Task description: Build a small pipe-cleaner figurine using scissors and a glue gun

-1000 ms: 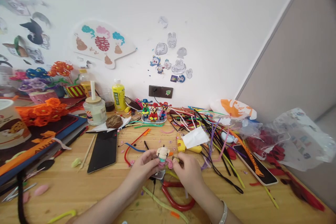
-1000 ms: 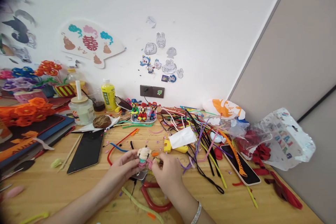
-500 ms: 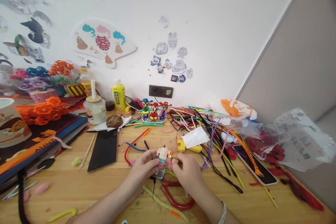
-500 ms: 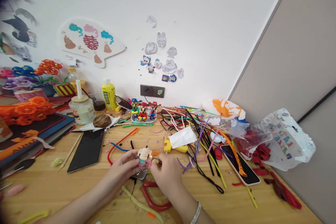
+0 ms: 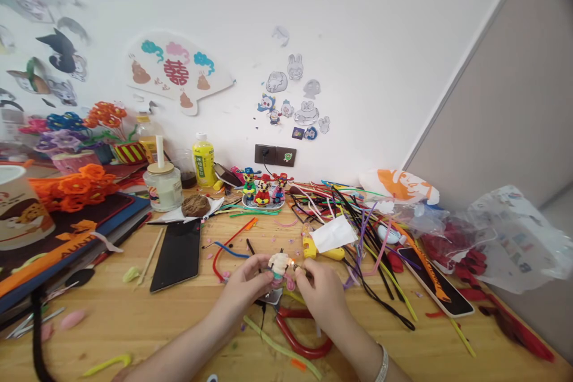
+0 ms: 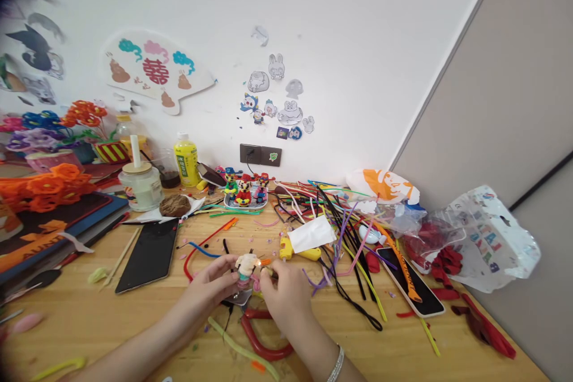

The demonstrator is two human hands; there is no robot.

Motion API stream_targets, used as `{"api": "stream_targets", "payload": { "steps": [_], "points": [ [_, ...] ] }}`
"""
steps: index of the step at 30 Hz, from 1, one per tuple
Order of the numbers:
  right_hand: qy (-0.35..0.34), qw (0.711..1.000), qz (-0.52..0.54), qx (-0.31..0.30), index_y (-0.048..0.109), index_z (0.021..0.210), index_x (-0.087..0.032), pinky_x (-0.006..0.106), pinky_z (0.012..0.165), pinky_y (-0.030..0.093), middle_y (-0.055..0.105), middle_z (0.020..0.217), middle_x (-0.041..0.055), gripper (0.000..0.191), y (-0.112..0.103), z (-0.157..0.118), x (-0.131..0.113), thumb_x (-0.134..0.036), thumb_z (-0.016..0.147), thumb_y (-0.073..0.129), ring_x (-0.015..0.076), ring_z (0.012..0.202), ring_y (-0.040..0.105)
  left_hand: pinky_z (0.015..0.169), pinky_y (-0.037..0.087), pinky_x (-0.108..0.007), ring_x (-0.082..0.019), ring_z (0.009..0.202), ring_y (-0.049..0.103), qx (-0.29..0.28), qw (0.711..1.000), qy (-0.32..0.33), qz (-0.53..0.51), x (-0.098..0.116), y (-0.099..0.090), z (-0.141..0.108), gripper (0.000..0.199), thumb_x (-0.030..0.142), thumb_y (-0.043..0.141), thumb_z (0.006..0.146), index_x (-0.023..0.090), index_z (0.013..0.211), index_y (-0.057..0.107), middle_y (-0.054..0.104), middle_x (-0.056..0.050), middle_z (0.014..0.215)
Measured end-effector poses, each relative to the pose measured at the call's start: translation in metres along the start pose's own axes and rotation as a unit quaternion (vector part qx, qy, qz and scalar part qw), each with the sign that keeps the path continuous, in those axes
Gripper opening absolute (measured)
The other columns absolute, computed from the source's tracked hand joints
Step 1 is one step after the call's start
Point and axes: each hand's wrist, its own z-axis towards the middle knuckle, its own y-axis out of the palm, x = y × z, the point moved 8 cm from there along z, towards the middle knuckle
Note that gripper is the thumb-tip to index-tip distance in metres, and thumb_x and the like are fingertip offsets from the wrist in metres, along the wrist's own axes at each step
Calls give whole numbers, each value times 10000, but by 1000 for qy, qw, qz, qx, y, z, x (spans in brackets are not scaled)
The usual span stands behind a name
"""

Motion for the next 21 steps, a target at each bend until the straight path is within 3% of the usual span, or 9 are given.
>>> {"api": "stream_targets", "payload": {
  "steps": [16, 21],
  "points": [
    [8, 1000, -20, 7, 536, 593, -176, 228, 484, 202, 548, 524, -6, 271, -3, 0, 1, -286, 803, 406, 110, 501, 470, 707, 467, -292, -175, 700, 635, 18, 999, 28, 38, 4, -1, -2, 279, 238, 724, 557, 163, 804, 619, 658, -38, 840],
    [13, 1000, -15, 18, 524, 587, -173, 226, 478, 198, 534, 518, -6, 269, -6, 0, 2, -289, 798, 404, 110, 495, 460, 639, 461, -262, -168, 650, 631, 19, 998, 26, 58, 2, -4, 1, 284, 258, 708, 571, 158, 818, 608, 668, -32, 743]
  ]
}}
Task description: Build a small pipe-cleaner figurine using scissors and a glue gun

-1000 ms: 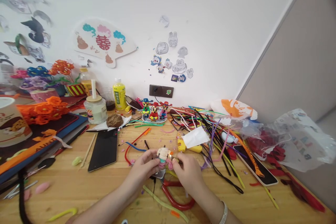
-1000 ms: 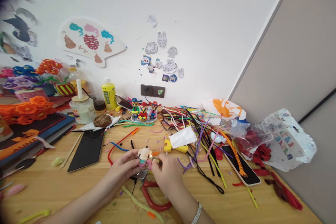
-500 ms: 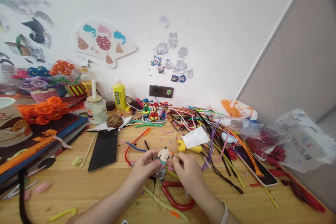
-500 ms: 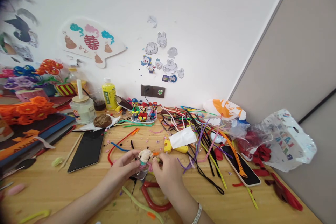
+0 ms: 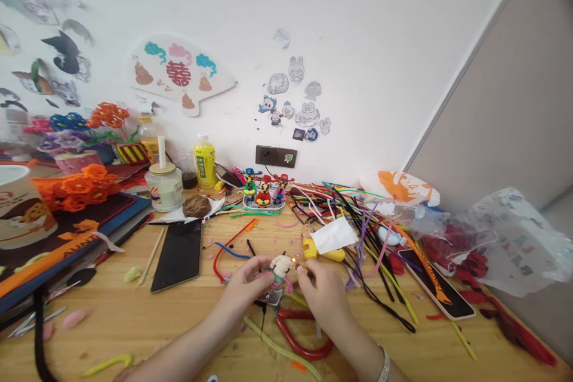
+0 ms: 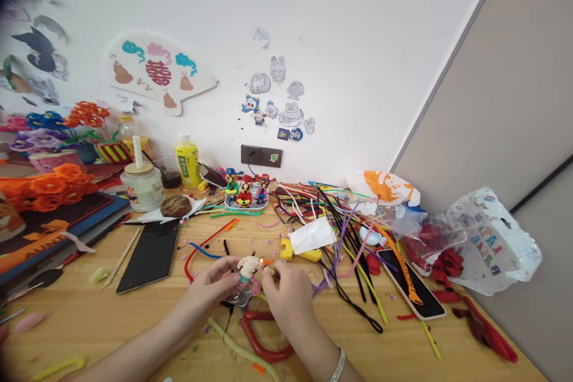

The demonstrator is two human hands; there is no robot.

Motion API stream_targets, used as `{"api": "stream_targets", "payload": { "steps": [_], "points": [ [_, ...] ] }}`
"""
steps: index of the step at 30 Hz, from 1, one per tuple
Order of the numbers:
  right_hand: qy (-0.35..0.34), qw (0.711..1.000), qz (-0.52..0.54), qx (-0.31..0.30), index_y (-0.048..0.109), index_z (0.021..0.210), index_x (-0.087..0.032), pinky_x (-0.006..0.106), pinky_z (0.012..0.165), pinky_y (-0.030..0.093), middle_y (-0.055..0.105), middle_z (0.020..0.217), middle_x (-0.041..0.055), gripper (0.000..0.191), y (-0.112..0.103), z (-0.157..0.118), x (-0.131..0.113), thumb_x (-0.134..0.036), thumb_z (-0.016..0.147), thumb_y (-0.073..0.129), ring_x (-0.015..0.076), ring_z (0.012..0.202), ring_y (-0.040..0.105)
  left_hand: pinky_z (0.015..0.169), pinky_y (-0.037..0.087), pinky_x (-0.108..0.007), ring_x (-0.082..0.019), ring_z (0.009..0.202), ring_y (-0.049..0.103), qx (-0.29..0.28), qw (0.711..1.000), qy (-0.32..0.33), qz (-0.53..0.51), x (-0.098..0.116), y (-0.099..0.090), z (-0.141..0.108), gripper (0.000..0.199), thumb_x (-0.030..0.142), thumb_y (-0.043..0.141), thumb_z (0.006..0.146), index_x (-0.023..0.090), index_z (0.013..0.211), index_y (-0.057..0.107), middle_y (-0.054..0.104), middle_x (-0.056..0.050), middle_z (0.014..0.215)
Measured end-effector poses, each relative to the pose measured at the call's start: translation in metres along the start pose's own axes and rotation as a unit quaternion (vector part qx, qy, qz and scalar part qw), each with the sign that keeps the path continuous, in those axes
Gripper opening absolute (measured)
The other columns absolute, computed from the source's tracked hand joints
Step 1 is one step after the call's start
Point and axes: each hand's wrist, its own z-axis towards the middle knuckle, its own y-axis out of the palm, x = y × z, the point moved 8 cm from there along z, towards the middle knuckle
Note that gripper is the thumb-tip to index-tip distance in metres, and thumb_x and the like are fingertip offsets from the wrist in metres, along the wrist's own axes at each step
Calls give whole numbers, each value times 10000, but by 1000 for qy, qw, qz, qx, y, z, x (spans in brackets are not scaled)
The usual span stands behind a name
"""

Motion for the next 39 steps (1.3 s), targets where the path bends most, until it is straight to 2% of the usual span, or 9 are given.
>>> {"api": "stream_targets", "payload": {
  "steps": [4, 10, 18, 26, 39],
  "points": [
    [1, 1000, 13, 8, 486, 560, -176, 223, 467, 194, 491, 492, -21, 296, -1, 0, 1, -328, 799, 401, 103, 470, 433, 536, 427, -223, -143, 561, 595, 12, 999, 8, 52, -1, -6, 4, 302, 275, 704, 564, 157, 818, 590, 637, -1, 634],
    [-17, 1000, 12, 1, 490, 571, -176, 219, 474, 208, 504, 507, -16, 277, -1, -1, -4, -330, 789, 413, 108, 489, 452, 518, 416, -214, -130, 557, 544, 13, 991, 80, 106, 13, -3, 2, 247, 341, 686, 585, 167, 717, 571, 587, 16, 621],
    [-18, 999, -12, -25, 567, 635, -170, 225, 510, 234, 603, 590, 22, 202, 5, -1, -4, -248, 757, 427, 134, 558, 524, 613, 434, -240, -176, 663, 556, 14, 974, 123, 189, 15, -5, 0, 202, 321, 671, 609, 169, 736, 634, 618, -30, 691],
    [-30, 999, -32, -27, 582, 667, -167, 236, 520, 222, 618, 606, 26, 199, 5, -2, -6, -219, 764, 416, 135, 571, 527, 649, 435, -260, -194, 700, 563, 11, 965, 139, 224, 18, -3, -2, 191, 307, 656, 626, 181, 769, 644, 630, -44, 737],
    [-35, 996, -80, -20, 563, 623, -177, 252, 504, 182, 607, 587, 21, 209, 7, -4, -8, -273, 761, 437, 138, 554, 511, 676, 441, -285, -199, 730, 566, -8, 938, 175, 300, 18, -1, -1, 188, 313, 598, 687, 180, 818, 618, 624, -55, 784]
  ]
}}
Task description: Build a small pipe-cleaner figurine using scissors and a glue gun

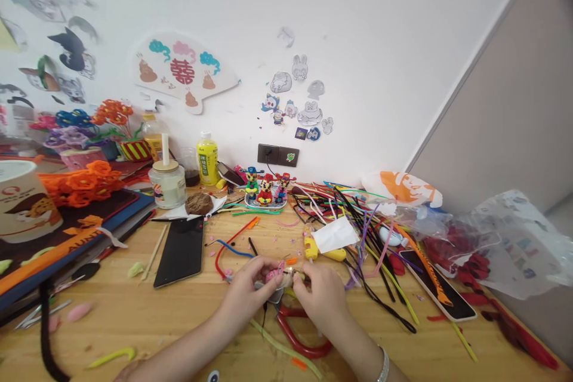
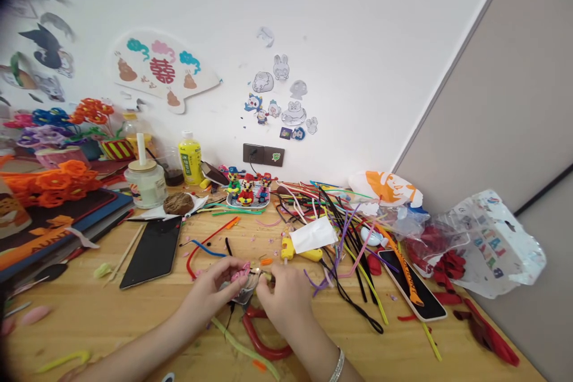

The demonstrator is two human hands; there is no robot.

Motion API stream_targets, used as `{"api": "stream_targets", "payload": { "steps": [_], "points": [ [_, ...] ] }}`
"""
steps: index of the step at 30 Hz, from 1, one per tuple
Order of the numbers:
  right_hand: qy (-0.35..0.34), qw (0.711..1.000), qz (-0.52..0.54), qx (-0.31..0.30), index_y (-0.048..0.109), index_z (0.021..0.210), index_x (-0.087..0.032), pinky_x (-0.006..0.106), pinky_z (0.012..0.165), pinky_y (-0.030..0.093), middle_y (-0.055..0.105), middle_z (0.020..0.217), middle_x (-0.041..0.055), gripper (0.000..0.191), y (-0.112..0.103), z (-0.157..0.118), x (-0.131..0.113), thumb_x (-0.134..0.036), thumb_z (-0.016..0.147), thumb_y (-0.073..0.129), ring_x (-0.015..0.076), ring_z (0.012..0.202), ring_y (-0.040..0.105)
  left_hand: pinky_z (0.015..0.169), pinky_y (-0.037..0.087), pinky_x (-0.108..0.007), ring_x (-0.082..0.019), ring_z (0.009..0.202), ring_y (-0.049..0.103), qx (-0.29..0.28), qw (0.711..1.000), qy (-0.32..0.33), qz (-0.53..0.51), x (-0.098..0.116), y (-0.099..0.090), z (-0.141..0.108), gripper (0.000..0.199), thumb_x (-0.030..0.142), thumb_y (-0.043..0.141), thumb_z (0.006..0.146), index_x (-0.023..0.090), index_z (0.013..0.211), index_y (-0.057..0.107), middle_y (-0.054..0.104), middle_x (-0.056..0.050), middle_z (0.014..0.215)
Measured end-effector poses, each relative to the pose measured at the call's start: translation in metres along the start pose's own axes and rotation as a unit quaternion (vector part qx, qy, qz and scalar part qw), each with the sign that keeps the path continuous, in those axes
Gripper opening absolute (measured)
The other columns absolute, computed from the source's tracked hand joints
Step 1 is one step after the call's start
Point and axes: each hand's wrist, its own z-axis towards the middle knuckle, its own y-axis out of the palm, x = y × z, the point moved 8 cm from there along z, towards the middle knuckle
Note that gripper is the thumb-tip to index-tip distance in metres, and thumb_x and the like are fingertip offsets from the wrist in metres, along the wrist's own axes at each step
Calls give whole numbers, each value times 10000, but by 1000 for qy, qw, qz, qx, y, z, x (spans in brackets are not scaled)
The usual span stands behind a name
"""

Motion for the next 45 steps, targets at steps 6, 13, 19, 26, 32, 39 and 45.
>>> {"api": "stream_targets", "payload": {
  "steps": [6, 13, 19, 26, 32, 39, 45],
  "points": [
    [8, 999, 52, 14, 566, 648, -172, 240, 495, 202, 585, 572, 13, 221, -3, 1, 3, -284, 774, 424, 129, 534, 496, 676, 450, -293, -187, 738, 569, -4, 999, -18, -34, -5, 2, 0, 211, 327, 595, 687, 168, 825, 582, 617, -47, 793],
    [57, 970, 236, -9, 555, 635, -167, 199, 460, 260, 517, 534, -24, 278, 9, 5, 13, -420, 737, 500, 111, 494, 442, 582, 431, -245, -144, 613, 566, 13, 980, -93, -176, -10, 0, 6, 313, 420, 680, 569, 152, 679, 563, 618, 0, 638],
    [85, 933, 347, -31, 614, 764, -137, 219, 528, 372, 592, 662, 16, 238, 21, 7, 16, -356, 681, 567, 153, 602, 514, 500, 396, -207, -98, 512, 531, 9, 959, -141, -245, -20, 4, 6, 344, 419, 706, 547, 137, 703, 586, 617, 12, 590],
    [82, 927, 365, -22, 612, 792, -135, 242, 570, 394, 624, 721, 38, 227, 16, 8, 16, -335, 695, 565, 177, 647, 544, 538, 412, -203, -99, 550, 564, -9, 923, -182, -338, -10, 11, -1, 301, 353, 709, 587, 141, 787, 635, 668, -18, 671],
    [68, 921, 384, -4, 615, 787, -137, 235, 563, 402, 626, 714, 31, 225, 14, 10, 16, -336, 732, 524, 168, 637, 542, 618, 439, -232, -133, 634, 597, -7, 944, -152, -293, -12, 6, 3, 338, 306, 759, 516, 145, 789, 640, 693, -31, 727],
    [72, 927, 369, 8, 627, 854, -148, 257, 605, 431, 653, 784, 54, 254, 19, 8, 19, -344, 704, 566, 188, 678, 573, 584, 444, -249, -134, 550, 590, 14, 951, -147, -272, -12, 3, 4, 329, 346, 767, 470, 151, 687, 616, 672, 0, 615],
    [63, 921, 385, 10, 626, 885, -159, 279, 664, 444, 664, 870, 76, 239, 14, 9, 17, -316, 720, 553, 218, 790, 595, 602, 450, -241, -129, 573, 599, 8, 946, -160, -281, -15, 6, 3, 333, 325, 776, 461, 147, 689, 611, 675, 5, 624]
  ]
}}
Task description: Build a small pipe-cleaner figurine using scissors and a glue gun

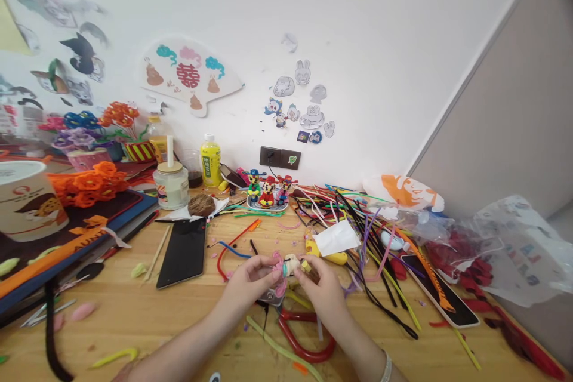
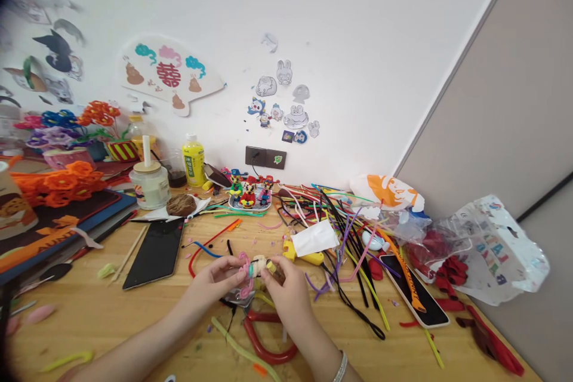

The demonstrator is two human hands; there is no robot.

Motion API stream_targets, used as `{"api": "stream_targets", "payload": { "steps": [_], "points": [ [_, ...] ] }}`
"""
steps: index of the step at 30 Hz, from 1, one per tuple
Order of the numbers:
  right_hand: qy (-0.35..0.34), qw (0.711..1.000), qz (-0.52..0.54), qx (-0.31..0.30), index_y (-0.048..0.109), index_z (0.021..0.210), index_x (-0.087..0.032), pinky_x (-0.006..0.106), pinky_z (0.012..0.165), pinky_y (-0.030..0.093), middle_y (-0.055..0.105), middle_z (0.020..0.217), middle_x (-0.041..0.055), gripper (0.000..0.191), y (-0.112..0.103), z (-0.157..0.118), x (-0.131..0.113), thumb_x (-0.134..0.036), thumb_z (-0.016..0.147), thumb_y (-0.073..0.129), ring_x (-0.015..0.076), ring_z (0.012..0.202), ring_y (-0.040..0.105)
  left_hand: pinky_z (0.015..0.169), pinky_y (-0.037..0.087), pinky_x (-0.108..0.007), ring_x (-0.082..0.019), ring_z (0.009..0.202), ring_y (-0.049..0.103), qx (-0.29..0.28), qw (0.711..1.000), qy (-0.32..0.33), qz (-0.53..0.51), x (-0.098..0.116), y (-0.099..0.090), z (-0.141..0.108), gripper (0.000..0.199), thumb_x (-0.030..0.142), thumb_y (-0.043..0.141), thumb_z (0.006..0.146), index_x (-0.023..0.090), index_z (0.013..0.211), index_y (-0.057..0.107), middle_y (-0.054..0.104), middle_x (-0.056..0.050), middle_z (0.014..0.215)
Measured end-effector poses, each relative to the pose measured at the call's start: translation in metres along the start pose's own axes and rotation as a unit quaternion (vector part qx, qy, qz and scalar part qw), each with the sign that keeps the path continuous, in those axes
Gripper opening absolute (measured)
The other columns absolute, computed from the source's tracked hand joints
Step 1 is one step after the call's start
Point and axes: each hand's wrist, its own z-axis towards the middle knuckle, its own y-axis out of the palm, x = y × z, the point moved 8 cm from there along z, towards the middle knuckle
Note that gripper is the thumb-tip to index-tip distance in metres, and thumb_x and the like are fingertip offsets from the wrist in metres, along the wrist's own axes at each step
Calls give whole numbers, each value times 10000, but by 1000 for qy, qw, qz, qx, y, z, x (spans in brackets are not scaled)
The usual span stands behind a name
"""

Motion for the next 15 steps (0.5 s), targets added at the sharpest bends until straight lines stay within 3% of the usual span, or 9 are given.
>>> {"api": "stream_targets", "payload": {
  "steps": [8, 15],
  "points": [
    [-3, 1000, -29, 0, 623, 832, -156, 261, 621, 421, 657, 794, 52, 212, 1, -3, -3, -321, 718, 555, 190, 704, 582, 575, 445, -237, -128, 565, 586, 1, 999, 34, 30, 5, 0, -1, 269, 354, 725, 544, 153, 696, 629, 669, 7, 619],
    [-6, 998, -66, -7, 621, 796, -157, 221, 542, 380, 625, 691, 20, 225, 2, -3, -5, -355, 723, 542, 148, 596, 532, 589, 455, -253, -147, 613, 601, -4, 999, 30, 24, 9, 1, -2, 369, 338, 754, 491, 157, 792, 642, 696, -23, 717]
  ]
}}
